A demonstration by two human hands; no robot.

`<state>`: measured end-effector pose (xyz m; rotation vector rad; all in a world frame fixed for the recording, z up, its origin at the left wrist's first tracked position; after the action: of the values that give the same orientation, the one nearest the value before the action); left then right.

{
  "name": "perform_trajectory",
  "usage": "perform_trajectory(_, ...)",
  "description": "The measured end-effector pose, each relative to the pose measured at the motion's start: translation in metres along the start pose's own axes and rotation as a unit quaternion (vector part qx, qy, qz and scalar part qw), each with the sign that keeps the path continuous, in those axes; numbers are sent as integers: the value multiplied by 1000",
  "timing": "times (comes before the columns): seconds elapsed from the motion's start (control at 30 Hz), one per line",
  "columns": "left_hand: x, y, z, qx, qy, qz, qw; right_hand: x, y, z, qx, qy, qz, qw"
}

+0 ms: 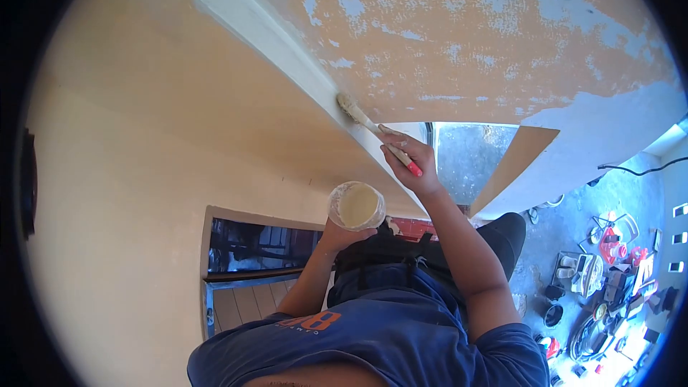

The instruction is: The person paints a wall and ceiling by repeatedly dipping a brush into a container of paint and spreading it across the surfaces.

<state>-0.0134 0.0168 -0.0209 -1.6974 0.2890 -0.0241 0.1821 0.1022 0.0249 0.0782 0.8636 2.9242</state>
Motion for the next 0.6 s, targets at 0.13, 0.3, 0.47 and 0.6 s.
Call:
perform_trajectory(0.13, -1, 0, 1, 5, 6, 20, 1000, -4, -8, -16, 18, 6, -12, 1000)
perform_trajectory(0.3, -1, 2, 0, -32, 37, 24, 999, -9, -5, -26, 45, 2, -13, 999)
perform_trajectory(0.47, -3, 0, -7, -40, 23, 13, 999, -9, 14, 3, -2, -33, -12, 999)
perform_trajectory(0.6, 2, -13, -10, -52, 30, -40, 997, -1, 21, 18, -20, -3, -10, 1000)
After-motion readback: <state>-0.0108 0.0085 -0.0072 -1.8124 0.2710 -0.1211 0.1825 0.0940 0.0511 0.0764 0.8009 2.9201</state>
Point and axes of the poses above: each hand's wrist, its own z-axis towards the middle knuckle, its own x-axis out of the palm, y = z × x, the point moved 4 cm from there along z, towards the middle knuckle, and after that the axes turned 12 degrees about -x, right-handed, at the moved point
